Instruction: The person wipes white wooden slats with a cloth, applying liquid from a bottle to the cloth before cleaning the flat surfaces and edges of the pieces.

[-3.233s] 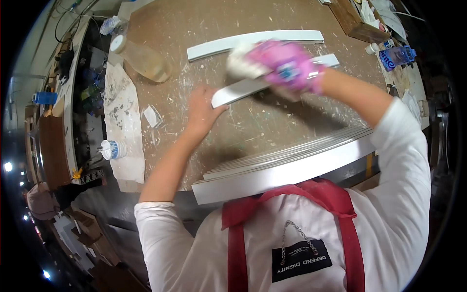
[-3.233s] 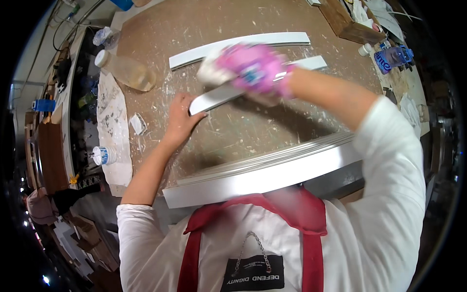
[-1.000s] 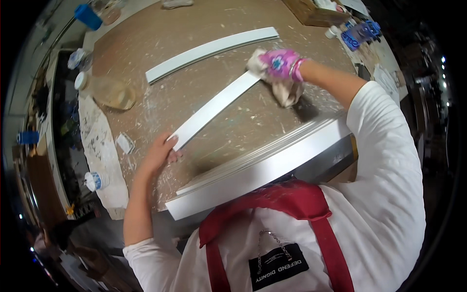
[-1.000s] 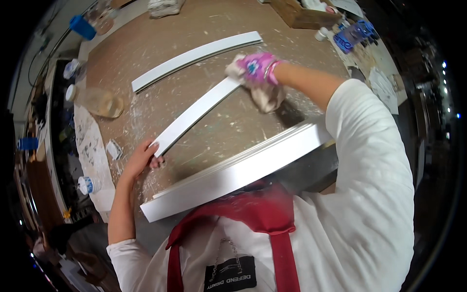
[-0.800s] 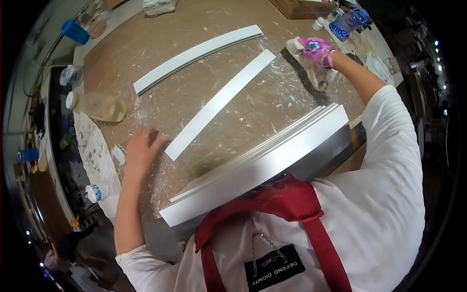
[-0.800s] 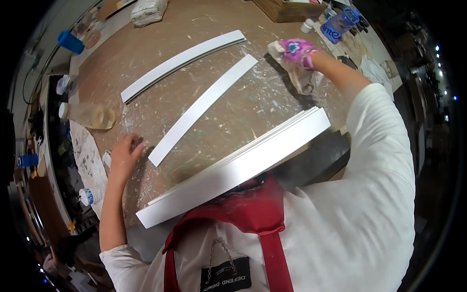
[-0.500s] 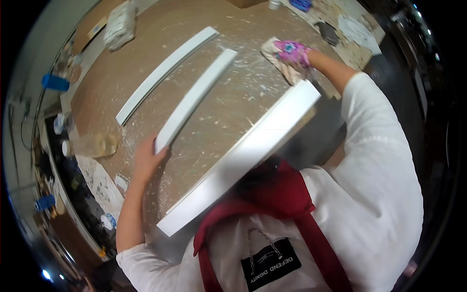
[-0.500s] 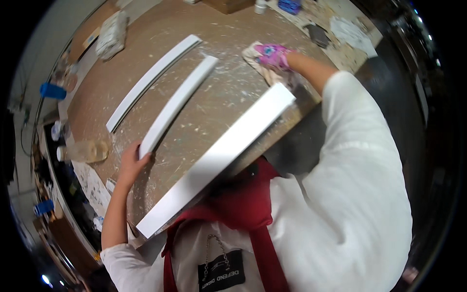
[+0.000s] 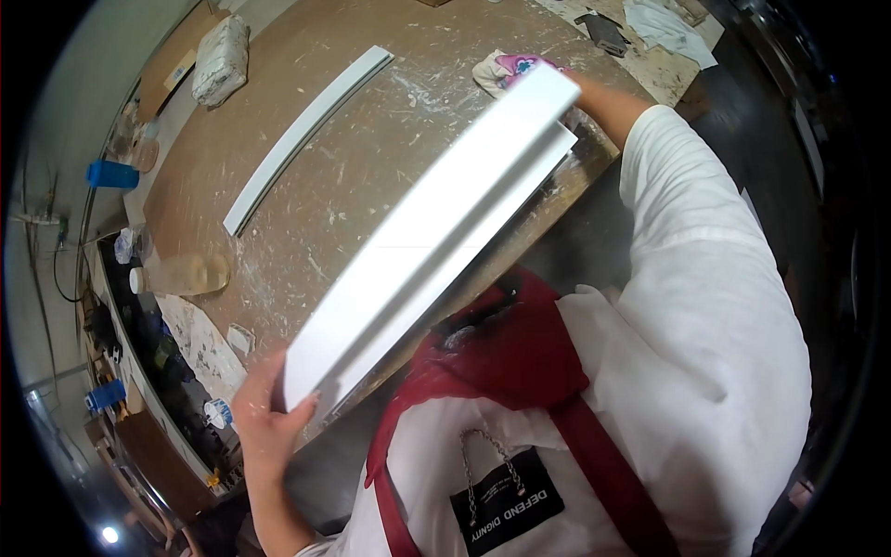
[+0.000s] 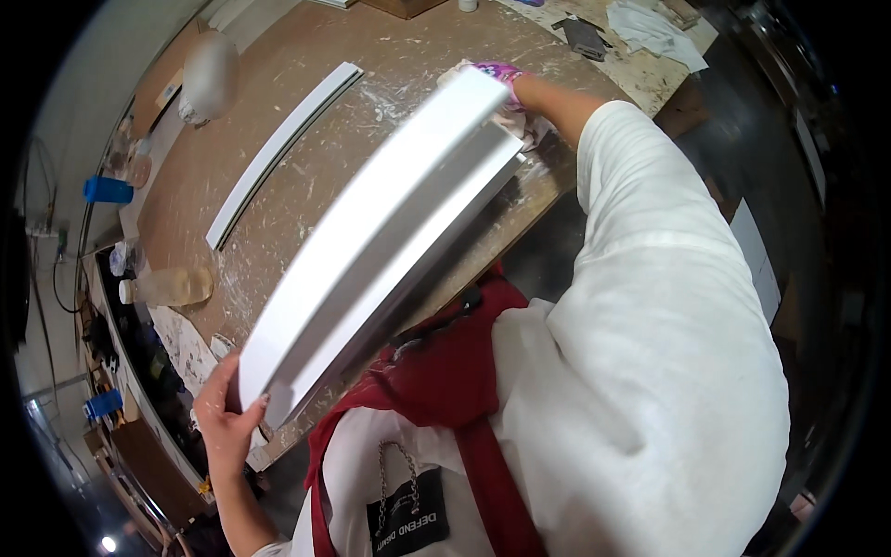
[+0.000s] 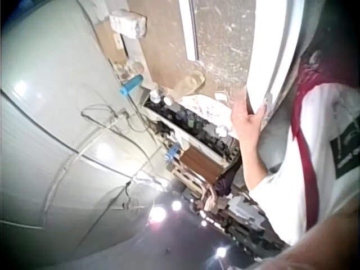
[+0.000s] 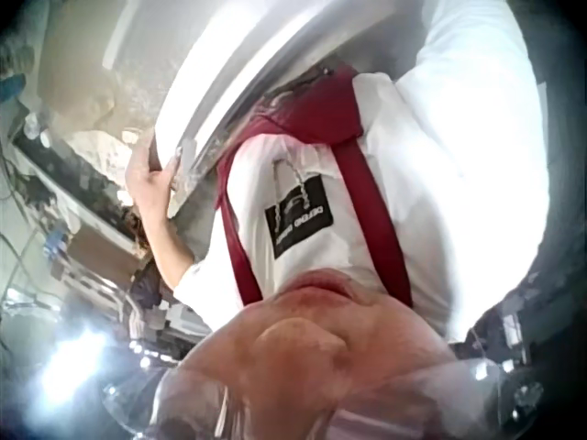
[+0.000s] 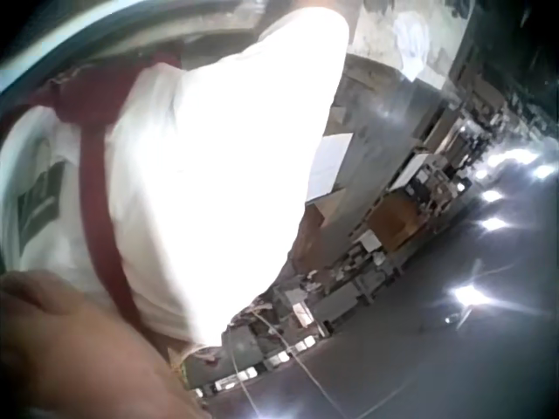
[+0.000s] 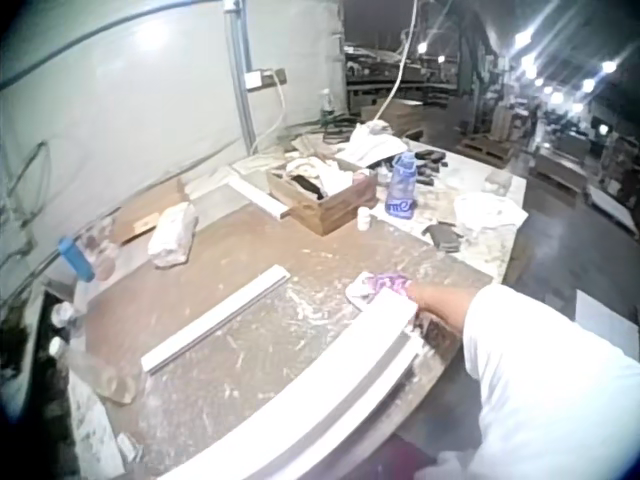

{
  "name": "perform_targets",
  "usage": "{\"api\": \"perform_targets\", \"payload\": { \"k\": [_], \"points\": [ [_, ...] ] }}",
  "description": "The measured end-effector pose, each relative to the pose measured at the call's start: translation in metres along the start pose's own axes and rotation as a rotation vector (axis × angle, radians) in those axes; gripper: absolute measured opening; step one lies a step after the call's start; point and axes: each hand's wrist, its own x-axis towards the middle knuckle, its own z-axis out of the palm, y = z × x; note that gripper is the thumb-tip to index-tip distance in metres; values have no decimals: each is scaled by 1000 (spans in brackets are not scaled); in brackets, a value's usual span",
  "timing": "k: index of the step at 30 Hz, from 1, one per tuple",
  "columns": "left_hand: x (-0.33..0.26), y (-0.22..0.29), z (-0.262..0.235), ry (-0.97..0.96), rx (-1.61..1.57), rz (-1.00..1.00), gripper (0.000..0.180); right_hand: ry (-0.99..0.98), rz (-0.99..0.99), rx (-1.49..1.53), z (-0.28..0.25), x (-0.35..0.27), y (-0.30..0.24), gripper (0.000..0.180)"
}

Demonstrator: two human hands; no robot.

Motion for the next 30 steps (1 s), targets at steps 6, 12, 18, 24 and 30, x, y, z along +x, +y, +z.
{"api": "perform_targets", "payload": {
  "k": [6,12,18,24,30],
  "points": [
    [-14,2,18,-106,158,68,56,22,1,-22,1,7,-9,27],
    [26,-2,-5,-211,93,158,71,-10,44,11,11,10,13,29],
    [158,-147,-12,167,28,-58,71,25,-12,-60,13,12,10,29],
    [234,-243,19,262,517,145,70,3,-155,-56,13,16,17,29],
    [200,-209,9,168,494,43,51,-43,63,20,8,17,3,29]
  ]
}}
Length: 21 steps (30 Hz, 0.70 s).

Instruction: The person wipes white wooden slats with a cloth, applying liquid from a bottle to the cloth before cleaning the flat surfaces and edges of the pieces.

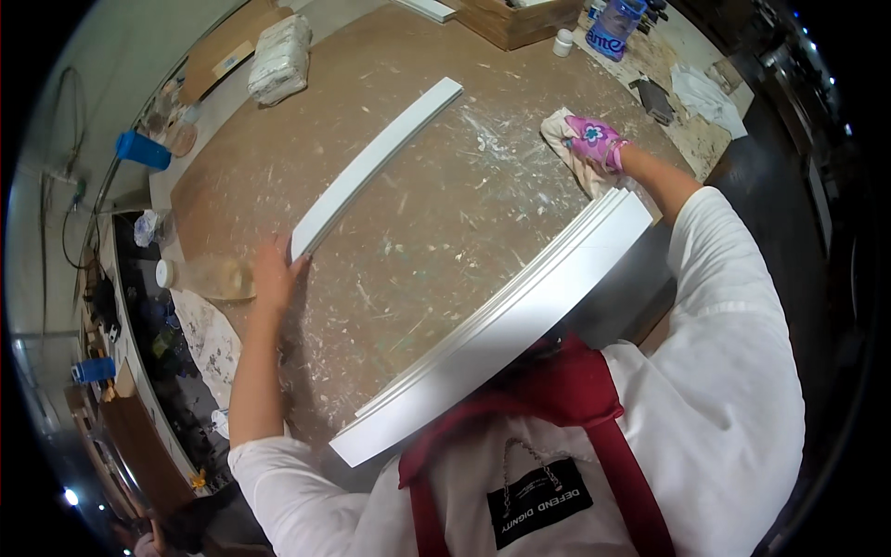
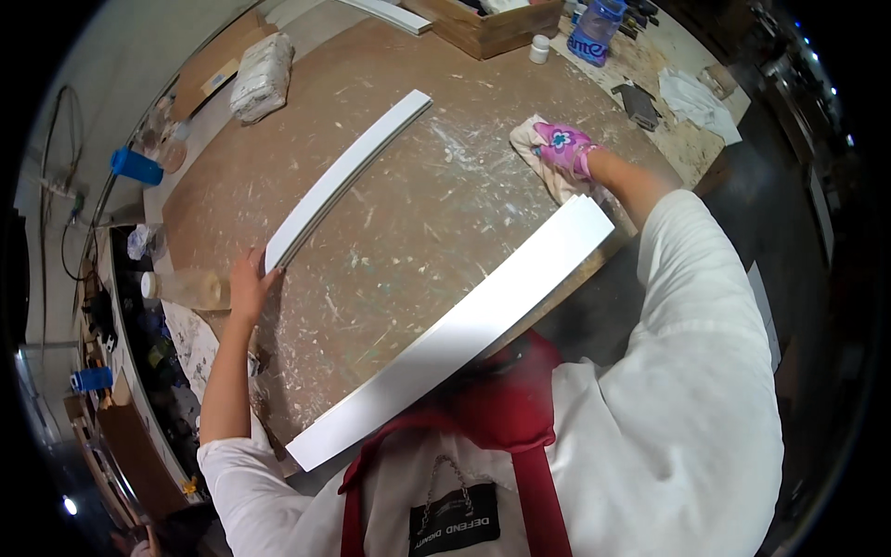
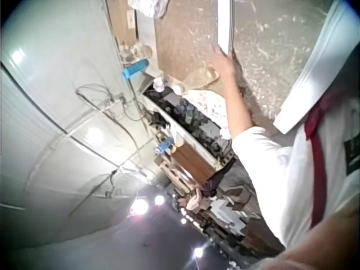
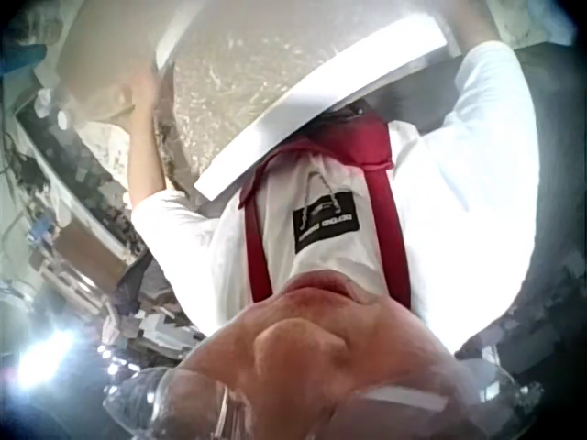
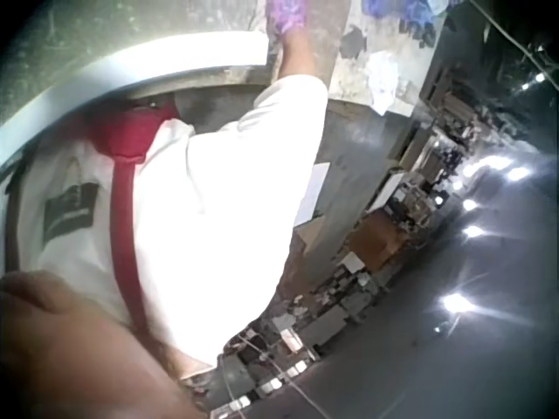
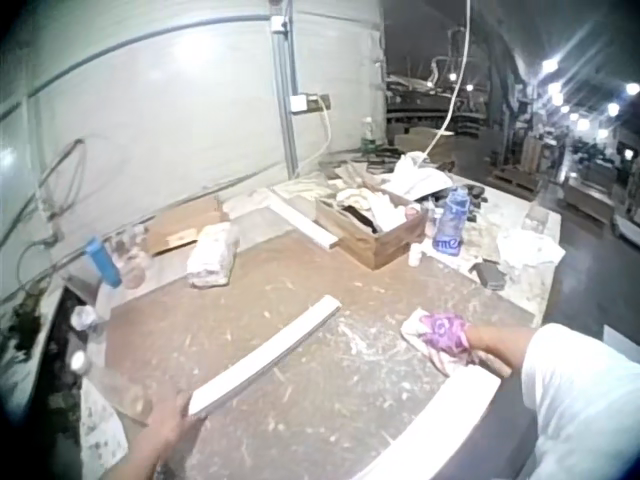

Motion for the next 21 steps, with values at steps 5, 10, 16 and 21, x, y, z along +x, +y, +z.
{"api": "perform_targets", "payload": {
  "k": [5,10,16,21],
  "points": [
    [-57,24,-6,49,-167,2,52,-42,-265,-45,-25,38,4,30],
    [-92,57,6,140,-142,19,54,3,-372,33,-49,51,-89,24],
    [-112,88,18,-63,-235,-6,63,-561,-903,-112,83,28,-293,6],
    [-115,67,40,7,-286,-25,49,-114,-608,36,68,53,-190,21]
  ]
}}
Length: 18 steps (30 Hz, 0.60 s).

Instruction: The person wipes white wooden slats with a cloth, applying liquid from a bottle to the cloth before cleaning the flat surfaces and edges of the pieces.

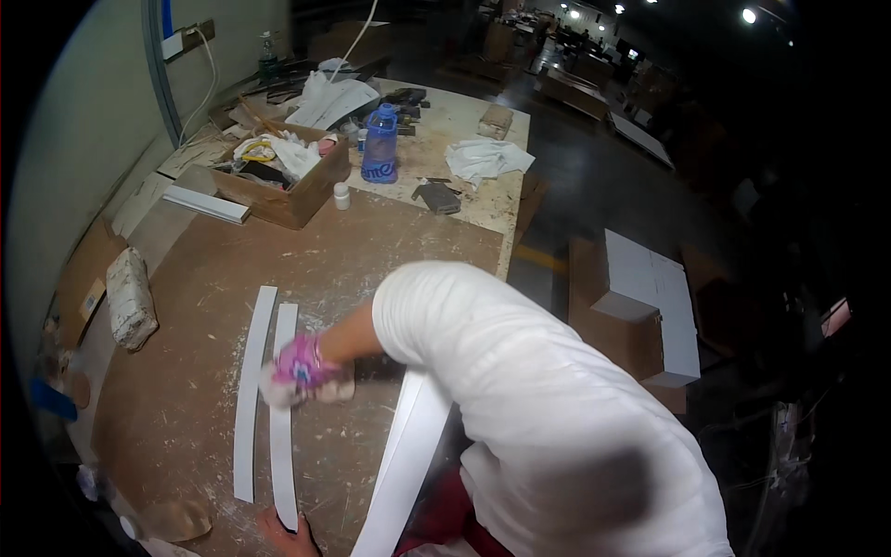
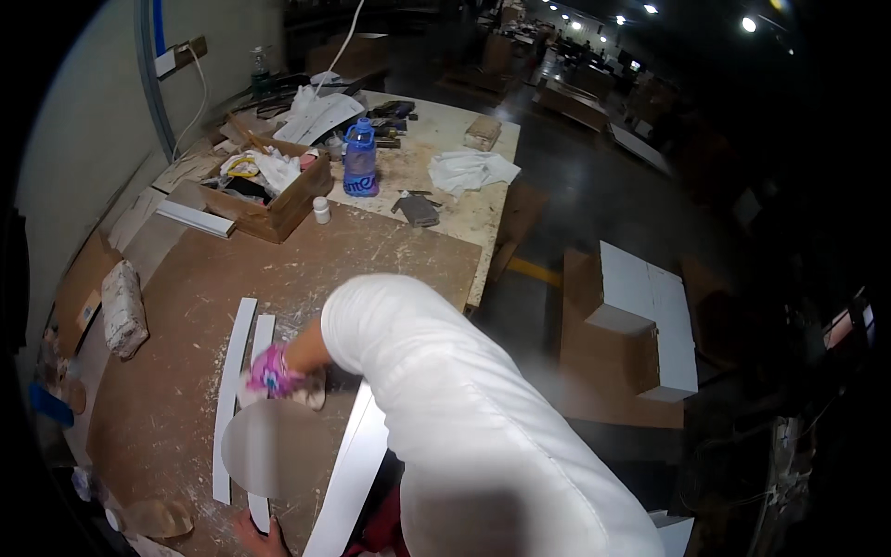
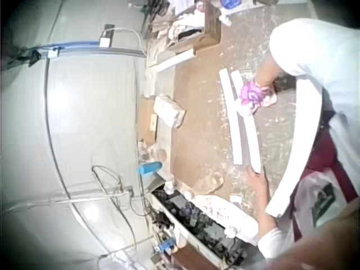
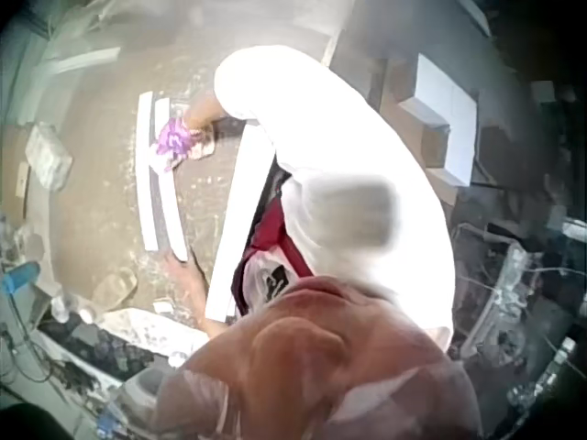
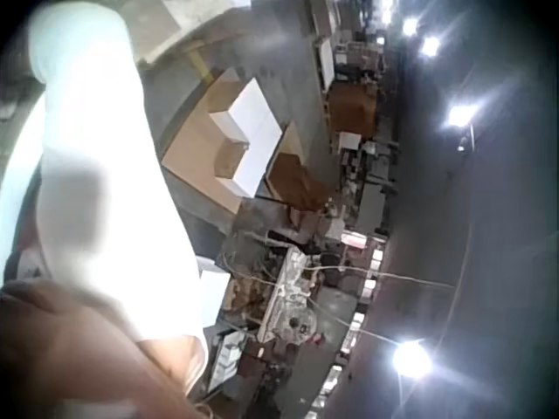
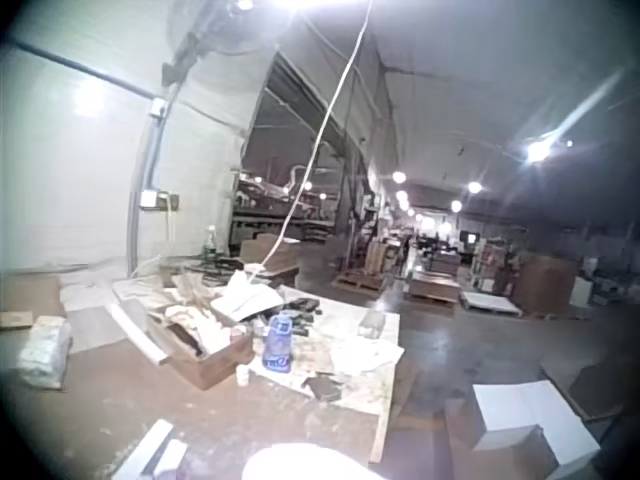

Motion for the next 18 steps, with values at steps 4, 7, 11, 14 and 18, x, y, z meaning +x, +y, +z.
{"api": "perform_targets", "payload": {
  "k": [4,7,11,14,18],
  "points": [
    [-8,-26,2,19,-92,-30,50,-123,439,-414,-83,-12,79,23],
    [-11,-39,15,108,-117,56,54,-95,325,-752,-130,-34,105,27],
    [1,-9,5,151,23,23,56,-86,228,-74,-131,-35,116,17],
    [-16,-22,6,143,-131,-56,52,-56,228,-217,-94,-10,109,18],
    [-21,-22,7,193,-186,-67,48,-197,178,-318,-52,27,44,19]
  ]
}}
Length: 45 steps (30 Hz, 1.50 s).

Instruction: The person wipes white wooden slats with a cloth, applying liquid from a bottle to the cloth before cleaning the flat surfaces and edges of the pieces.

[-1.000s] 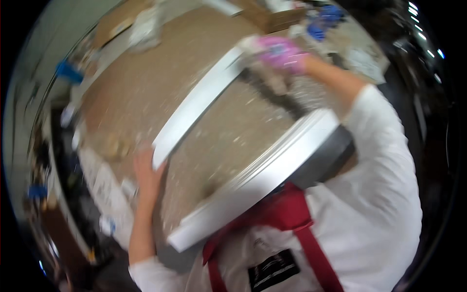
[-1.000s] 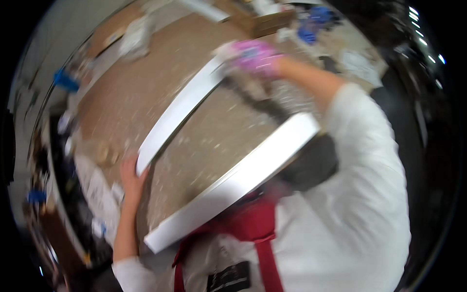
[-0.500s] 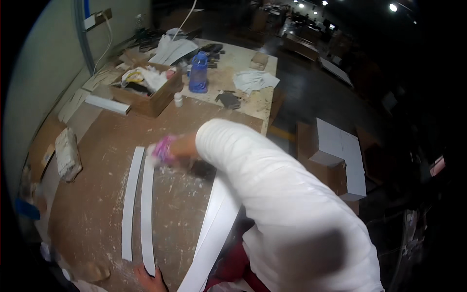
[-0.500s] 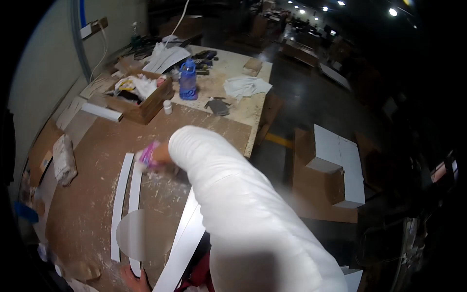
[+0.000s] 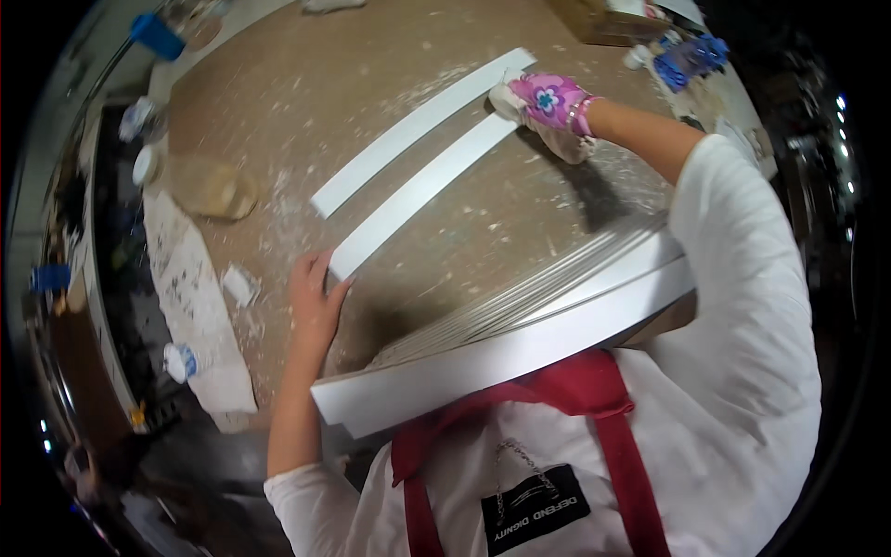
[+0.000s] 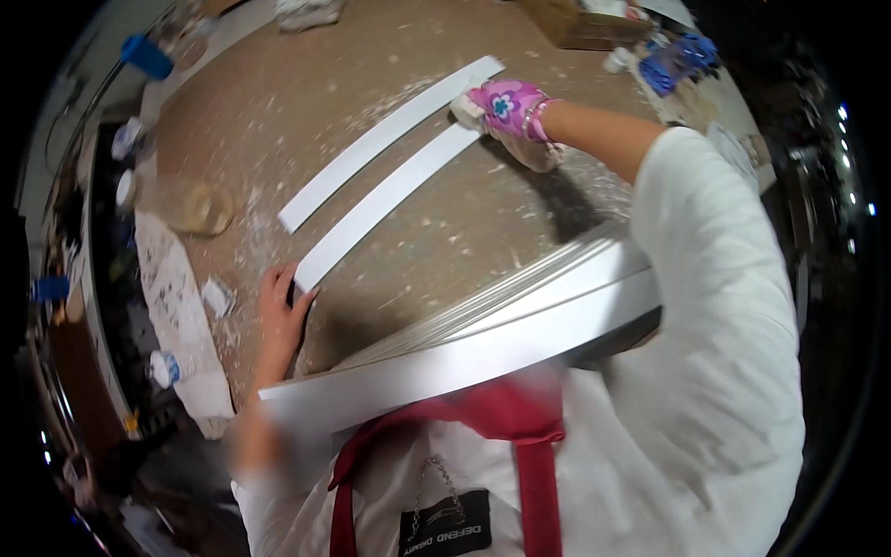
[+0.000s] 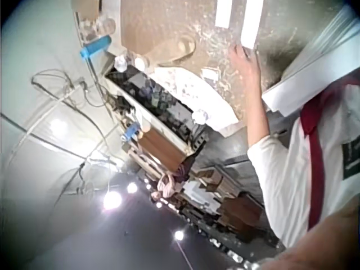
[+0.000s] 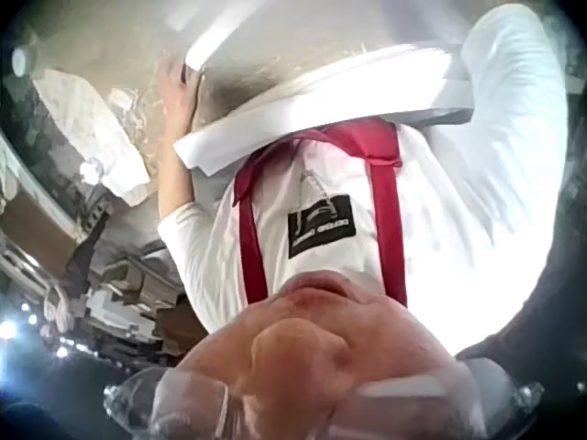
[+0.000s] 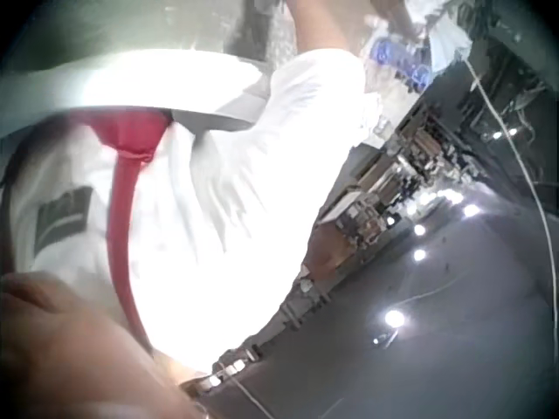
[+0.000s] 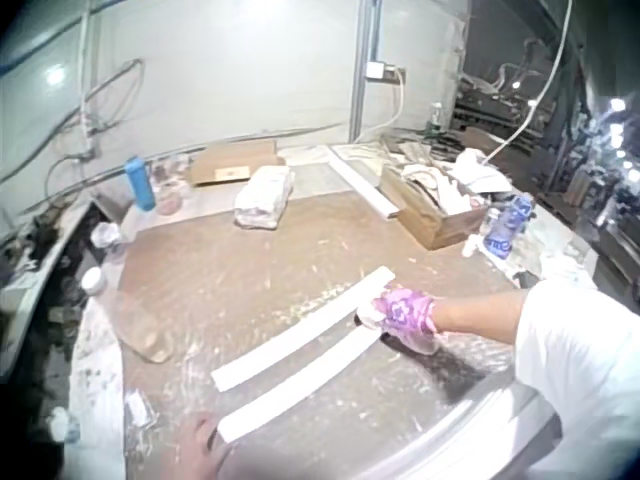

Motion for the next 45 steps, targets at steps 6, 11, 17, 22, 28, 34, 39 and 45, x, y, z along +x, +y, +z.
{"api": "perform_targets", "payload": {
  "k": [6,11,17,22,28,34,39,45],
  "points": [
    [-6,-13,11,98,9,37,60,-38,-611,131,35,25,-208,20],
    [-8,-7,8,90,-241,-126,76,-394,-251,238,12,31,-199,27],
    [-7,-17,19,121,-230,-71,84,-48,-495,357,27,21,-176,11],
    [-13,-30,27,248,-149,-52,86,-450,-139,488,-1,13,-274,32],
    [-4,0,15,84,-283,-224,87,-197,-180,-316,-28,-13,-71,40],
    [-5,-6,1,14,79,52,56,7,323,-235,-18,-46,102,27],
    [19,41,-39,26,116,44,48,-110,279,-74,-9,-73,93,24],
    [41,56,-69,76,-12,-42,46,14,197,116,10,-70,119,13]
  ]
}}
